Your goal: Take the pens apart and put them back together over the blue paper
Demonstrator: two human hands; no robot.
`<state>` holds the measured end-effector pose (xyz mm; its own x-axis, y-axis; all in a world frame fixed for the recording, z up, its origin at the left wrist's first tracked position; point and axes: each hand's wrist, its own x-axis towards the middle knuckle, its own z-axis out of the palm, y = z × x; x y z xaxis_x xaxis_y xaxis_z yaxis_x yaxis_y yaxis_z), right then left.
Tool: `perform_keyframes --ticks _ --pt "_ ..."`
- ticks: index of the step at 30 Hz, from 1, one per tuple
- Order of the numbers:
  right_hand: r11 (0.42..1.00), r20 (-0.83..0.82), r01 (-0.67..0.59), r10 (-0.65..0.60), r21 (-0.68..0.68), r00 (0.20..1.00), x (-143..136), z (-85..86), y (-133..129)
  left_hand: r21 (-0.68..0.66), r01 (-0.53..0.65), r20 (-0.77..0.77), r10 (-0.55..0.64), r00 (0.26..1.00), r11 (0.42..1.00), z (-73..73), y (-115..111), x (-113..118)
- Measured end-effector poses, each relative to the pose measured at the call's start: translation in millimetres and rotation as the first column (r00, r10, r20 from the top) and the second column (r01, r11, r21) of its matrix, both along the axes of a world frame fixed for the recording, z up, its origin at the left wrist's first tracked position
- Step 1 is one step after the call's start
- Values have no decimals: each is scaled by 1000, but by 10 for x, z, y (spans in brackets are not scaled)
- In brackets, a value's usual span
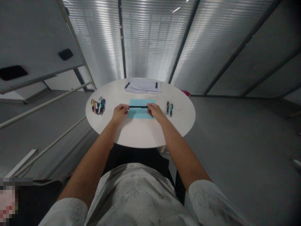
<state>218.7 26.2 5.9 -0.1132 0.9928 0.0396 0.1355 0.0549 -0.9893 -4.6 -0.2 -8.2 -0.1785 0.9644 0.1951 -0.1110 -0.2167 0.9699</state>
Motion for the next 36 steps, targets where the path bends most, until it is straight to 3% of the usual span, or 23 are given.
perform_keyframes --ticks 9,16,22,30,36 --pt "1000 -49 1 0 8 999 0 30 -18 2 8 5 -8 1000 1000 3 -4 3" --pt "999 23 -9 8 33 1000 10 3 -24 16 12 15 -12 1000 1000 -14 12 -1" --pt "1000 -50 3 -3 19 999 3 33 -23 1 12 21 -12 1000 1000 -26 27 -4" --pt "1000 26 -19 19 14 999 12 -33 26 13 4 21 -4 1000 1000 -36 32 -7" --pt "999 -66 -33 34 17 997 6 45 -32 20 12 31 -12 999 1000 -50 47 -10"
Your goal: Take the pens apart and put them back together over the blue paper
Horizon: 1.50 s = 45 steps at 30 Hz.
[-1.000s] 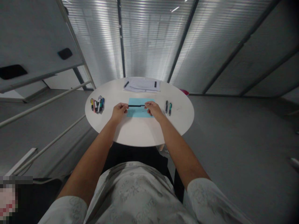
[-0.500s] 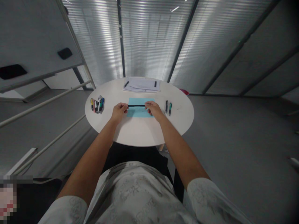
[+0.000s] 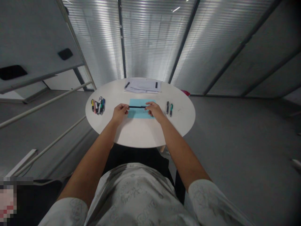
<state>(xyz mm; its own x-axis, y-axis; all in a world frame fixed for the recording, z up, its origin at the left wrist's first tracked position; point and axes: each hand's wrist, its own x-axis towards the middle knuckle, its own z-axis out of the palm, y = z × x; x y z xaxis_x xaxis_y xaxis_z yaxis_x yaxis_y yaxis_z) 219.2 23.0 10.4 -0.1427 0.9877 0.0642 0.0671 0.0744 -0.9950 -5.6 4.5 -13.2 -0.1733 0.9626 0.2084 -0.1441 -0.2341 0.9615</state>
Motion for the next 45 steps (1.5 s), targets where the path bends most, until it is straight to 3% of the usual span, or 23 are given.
perform_keyframes --ticks 6,12,19,32,41,45 --pt "1000 64 13 -13 -8 998 -10 -18 2 -16 2 9 -2 1000 1000 18 -13 4" --pt "1000 -23 16 -16 -9 1000 -9 -23 22 -26 -13 0 13 1000 1000 16 -5 2" --pt "1000 -5 13 -13 -26 1000 -9 -9 12 -26 -22 7 22 1000 999 18 -12 9" --pt "987 -134 133 -144 -84 980 25 -18 42 -42 -31 90 35 995 999 -13 26 -5" --pt "965 -204 233 -253 -118 946 62 -15 72 63 -61 -166 71 984 996 5 -36 47" --pt "964 -198 240 -259 -118 945 61 -7 61 52 -69 -195 77 978 996 24 -62 68"
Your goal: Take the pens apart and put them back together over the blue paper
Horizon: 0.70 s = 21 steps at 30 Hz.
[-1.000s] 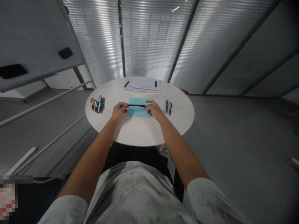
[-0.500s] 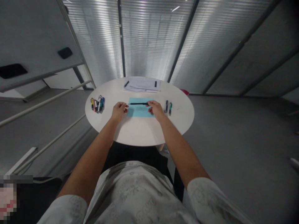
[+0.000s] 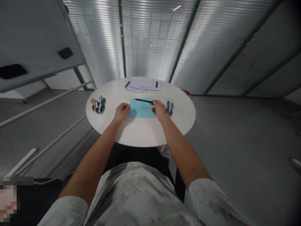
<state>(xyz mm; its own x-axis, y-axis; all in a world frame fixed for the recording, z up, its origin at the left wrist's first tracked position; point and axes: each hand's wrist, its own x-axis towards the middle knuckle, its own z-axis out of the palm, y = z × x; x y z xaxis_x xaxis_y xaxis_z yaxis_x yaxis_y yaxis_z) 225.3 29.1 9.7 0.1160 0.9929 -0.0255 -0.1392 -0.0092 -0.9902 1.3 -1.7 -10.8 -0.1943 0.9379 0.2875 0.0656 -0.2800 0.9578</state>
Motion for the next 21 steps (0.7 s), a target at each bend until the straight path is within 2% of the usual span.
perform_keyframes --ticks 6,10,16,21 --pt "996 26 -86 85 32 996 -32 23 -45 -12 -13 5 13 1000 1000 3 1 -34" --pt "991 26 -116 114 60 993 -50 24 -59 -27 -17 65 19 998 999 12 5 -50" --pt "996 92 -53 46 75 995 -39 -3 -4 -26 10 118 -6 993 1000 27 2 -34" --pt "985 194 52 -84 167 977 -27 -57 56 -27 -5 90 7 996 1000 -16 21 -28"
